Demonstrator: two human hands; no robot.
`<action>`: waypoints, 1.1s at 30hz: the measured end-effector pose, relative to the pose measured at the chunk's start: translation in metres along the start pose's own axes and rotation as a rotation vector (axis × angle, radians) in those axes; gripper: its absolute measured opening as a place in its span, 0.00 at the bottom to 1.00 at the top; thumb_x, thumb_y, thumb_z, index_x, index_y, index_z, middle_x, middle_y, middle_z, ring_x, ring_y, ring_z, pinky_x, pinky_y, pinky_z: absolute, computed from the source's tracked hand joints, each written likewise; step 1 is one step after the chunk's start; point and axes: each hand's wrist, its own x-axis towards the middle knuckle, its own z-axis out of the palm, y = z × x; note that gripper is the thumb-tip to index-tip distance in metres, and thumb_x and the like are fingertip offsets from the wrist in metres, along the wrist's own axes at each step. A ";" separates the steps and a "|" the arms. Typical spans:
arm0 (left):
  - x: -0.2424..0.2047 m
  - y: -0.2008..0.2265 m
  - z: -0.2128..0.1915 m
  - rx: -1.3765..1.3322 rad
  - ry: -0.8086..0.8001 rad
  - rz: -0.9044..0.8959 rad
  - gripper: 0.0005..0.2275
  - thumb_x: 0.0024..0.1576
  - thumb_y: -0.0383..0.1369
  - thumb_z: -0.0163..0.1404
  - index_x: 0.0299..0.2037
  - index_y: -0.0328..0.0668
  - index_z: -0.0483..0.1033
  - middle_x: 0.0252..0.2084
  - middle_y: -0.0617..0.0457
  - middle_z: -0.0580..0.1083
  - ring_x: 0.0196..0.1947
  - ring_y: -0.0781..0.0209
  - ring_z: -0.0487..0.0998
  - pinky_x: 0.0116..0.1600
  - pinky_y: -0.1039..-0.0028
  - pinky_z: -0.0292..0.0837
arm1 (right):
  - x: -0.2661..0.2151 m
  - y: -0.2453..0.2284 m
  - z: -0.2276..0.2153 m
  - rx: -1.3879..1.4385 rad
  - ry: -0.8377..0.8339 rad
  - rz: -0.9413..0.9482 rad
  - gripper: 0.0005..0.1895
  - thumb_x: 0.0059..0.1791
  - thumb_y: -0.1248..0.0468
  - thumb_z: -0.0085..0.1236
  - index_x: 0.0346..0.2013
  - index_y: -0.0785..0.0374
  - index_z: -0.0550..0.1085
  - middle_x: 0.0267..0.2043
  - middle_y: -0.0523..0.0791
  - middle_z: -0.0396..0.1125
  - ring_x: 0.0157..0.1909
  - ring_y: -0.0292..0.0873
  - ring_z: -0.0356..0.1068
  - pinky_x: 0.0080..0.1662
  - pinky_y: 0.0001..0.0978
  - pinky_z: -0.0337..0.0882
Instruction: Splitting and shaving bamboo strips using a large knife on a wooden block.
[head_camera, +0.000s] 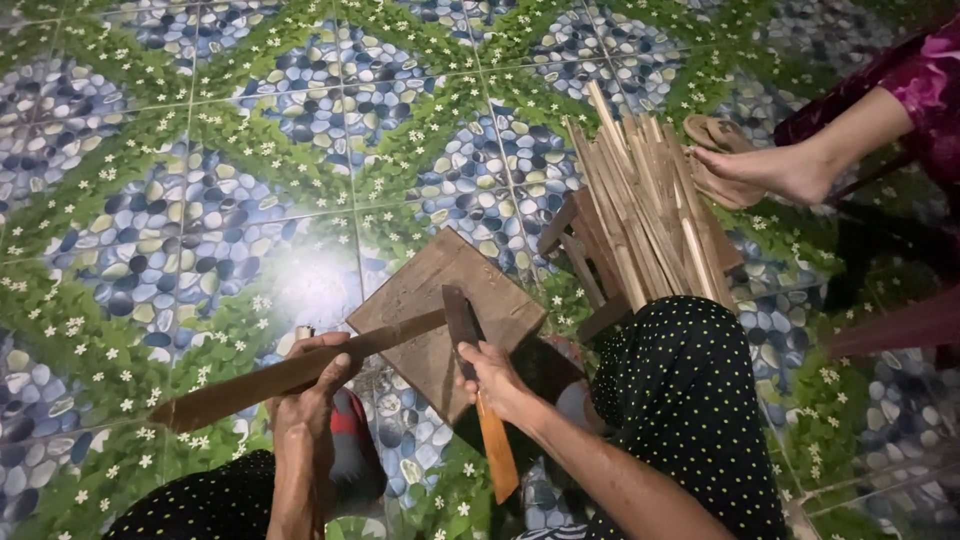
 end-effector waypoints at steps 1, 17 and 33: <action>-0.001 0.001 0.001 -0.003 -0.001 0.000 0.09 0.53 0.30 0.58 0.43 0.50 0.80 0.48 0.51 0.82 0.51 0.52 0.83 0.65 0.59 0.78 | -0.003 0.001 0.001 -0.002 0.002 -0.002 0.09 0.56 0.58 0.54 0.40 0.56 0.64 0.20 0.45 0.62 0.13 0.34 0.54 0.17 0.24 0.52; -0.007 0.009 0.006 -0.144 0.055 -0.035 0.09 0.53 0.25 0.57 0.44 0.39 0.78 0.47 0.43 0.80 0.46 0.48 0.83 0.58 0.63 0.82 | -0.064 -0.017 0.039 -0.140 -0.215 -0.032 0.11 0.56 0.56 0.55 0.41 0.57 0.64 0.18 0.46 0.64 0.11 0.34 0.52 0.14 0.25 0.52; -0.006 0.004 0.008 -0.131 0.017 -0.014 0.08 0.53 0.25 0.57 0.42 0.43 0.80 0.47 0.46 0.81 0.49 0.50 0.83 0.63 0.62 0.80 | -0.053 -0.031 0.028 -0.155 -0.164 -0.004 0.10 0.59 0.60 0.54 0.48 0.64 0.70 0.19 0.43 0.68 0.11 0.35 0.62 0.14 0.23 0.67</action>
